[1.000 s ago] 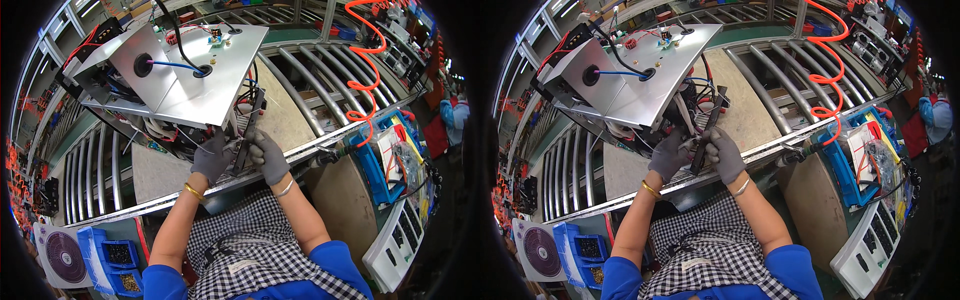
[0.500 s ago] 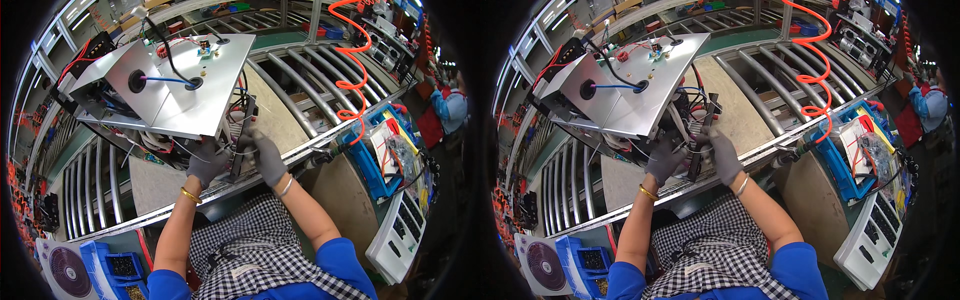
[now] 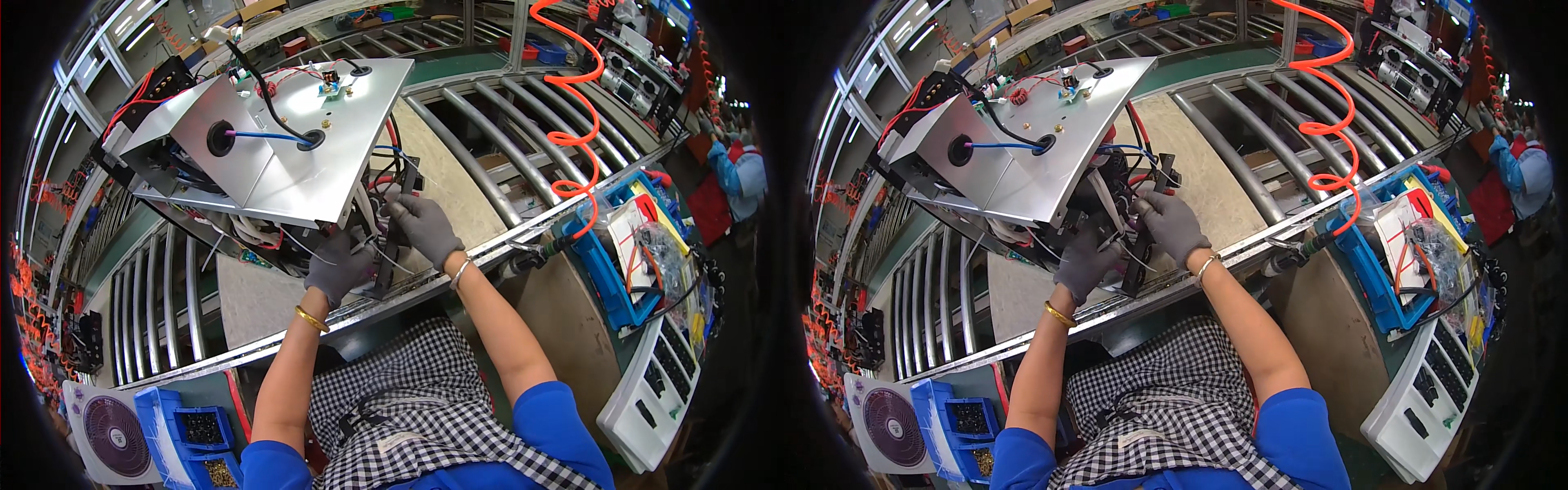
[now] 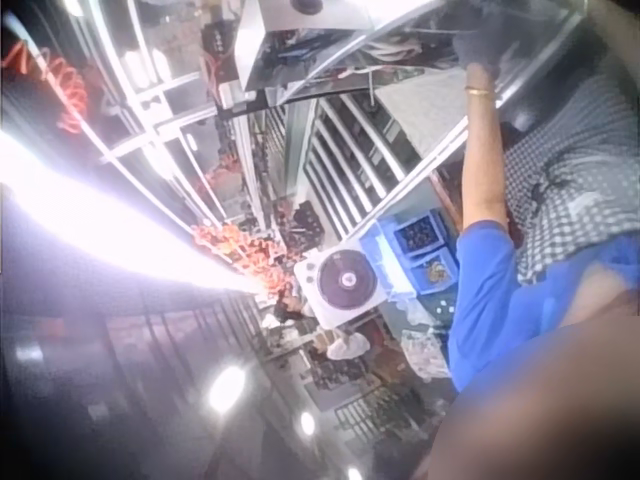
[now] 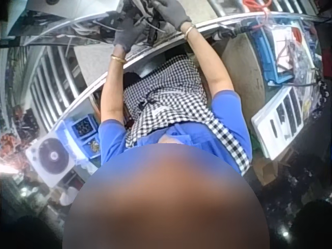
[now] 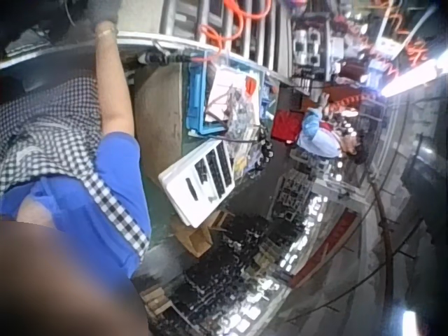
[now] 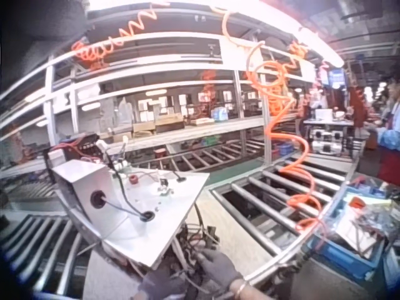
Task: The person assembles an electronic device on a factory workbench. They connect various wires to internal components, secure them with zip ties, and use pliers to trim the excess. Finally, they attach a black metal casing to the unit.
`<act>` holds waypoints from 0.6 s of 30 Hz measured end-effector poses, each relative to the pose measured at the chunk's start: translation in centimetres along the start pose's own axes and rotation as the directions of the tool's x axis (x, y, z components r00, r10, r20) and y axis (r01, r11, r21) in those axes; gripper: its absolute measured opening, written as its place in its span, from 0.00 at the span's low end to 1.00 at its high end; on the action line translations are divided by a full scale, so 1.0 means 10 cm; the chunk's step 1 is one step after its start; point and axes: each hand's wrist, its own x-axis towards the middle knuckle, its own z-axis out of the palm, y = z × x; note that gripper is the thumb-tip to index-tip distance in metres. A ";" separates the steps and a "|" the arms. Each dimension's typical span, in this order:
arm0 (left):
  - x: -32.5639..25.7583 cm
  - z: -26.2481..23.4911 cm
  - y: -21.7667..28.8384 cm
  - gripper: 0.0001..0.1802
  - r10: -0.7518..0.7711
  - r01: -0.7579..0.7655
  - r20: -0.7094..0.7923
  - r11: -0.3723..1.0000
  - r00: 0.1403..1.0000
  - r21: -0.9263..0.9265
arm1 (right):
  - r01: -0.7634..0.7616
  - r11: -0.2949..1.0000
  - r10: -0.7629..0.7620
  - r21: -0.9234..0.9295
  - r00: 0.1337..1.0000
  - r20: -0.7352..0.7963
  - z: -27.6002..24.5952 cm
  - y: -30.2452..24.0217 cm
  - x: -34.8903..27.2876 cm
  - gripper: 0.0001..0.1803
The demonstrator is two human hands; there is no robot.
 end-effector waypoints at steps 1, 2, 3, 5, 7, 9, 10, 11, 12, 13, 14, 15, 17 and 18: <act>0.00 0.00 0.00 0.28 -0.003 0.003 -0.010 1.000 1.000 0.006 | -0.019 1.000 0.019 -0.009 1.000 0.022 -0.03 -0.09 0.00 0.20; -0.01 0.00 0.03 0.28 -0.008 0.008 -0.020 1.000 1.000 0.016 | -0.038 0.999 0.039 -0.018 0.998 0.044 -0.05 -0.14 0.00 0.20; -0.02 -0.01 0.06 0.29 -0.013 0.014 -0.031 1.000 0.999 0.027 | -0.022 1.000 0.022 0.002 0.999 0.023 -0.04 -0.11 0.01 0.20; -0.02 -0.07 0.17 0.29 -0.005 0.005 -0.001 1.000 1.000 -0.006 | 0.012 0.999 -0.011 0.037 1.000 -0.024 -0.03 -0.06 0.00 0.19; -0.01 -0.09 0.19 0.30 -0.007 0.008 0.019 0.999 1.000 -0.050 | 0.084 0.988 -0.097 -0.129 0.991 -0.096 -0.04 -0.12 -0.01 0.19; -0.01 -0.08 0.15 0.32 -0.017 0.020 0.028 0.994 0.999 -0.105 | 0.144 0.954 -0.172 -0.262 0.981 -0.087 -0.02 -0.20 -0.03 0.20; -0.01 -0.09 0.17 0.32 -0.014 0.017 0.029 0.995 0.999 -0.094 | 0.172 0.934 -0.198 -0.313 0.979 -0.054 -0.02 -0.23 -0.03 0.20; -0.02 -0.11 0.19 0.32 -0.011 0.014 0.031 0.997 0.999 -0.082 | 0.200 0.911 -0.222 -0.362 0.975 -0.019 -0.02 -0.26 -0.03 0.21; -0.02 -0.12 0.20 0.33 -0.009 0.011 0.032 0.997 0.999 -0.071 | 0.196 0.897 -0.226 -0.397 0.974 -0.030 0.00 -0.27 -0.01 0.21; -0.03 -0.12 0.20 0.32 0.001 0.001 0.023 0.998 1.000 -0.068 | 0.193 0.881 -0.232 -0.431 0.972 -0.040 0.02 -0.25 0.02 0.21; -0.03 -0.11 0.20 0.32 0.010 -0.010 0.013 0.998 1.000 -0.064 | 0.189 0.865 -0.239 -0.464 0.970 -0.049 0.05 -0.23 0.05 0.22; -0.03 -0.11 0.20 0.32 0.020 -0.020 0.003 0.998 1.000 -0.060 | 0.186 0.864 -0.215 -0.467 0.976 -0.009 0.05 -0.23 0.08 0.24; -0.05 -0.14 0.24 0.32 -0.010 0.011 0.024 0.999 1.000 -0.037 | 0.179 0.861 -0.164 -0.476 0.984 0.074 0.01 -0.23 0.14 0.28; -0.05 -0.16 0.26 0.32 -0.026 0.027 0.034 0.999 0.999 -0.025 | 0.159 0.940 -0.129 -0.300 0.985 0.118 -0.02 -0.26 0.15 0.29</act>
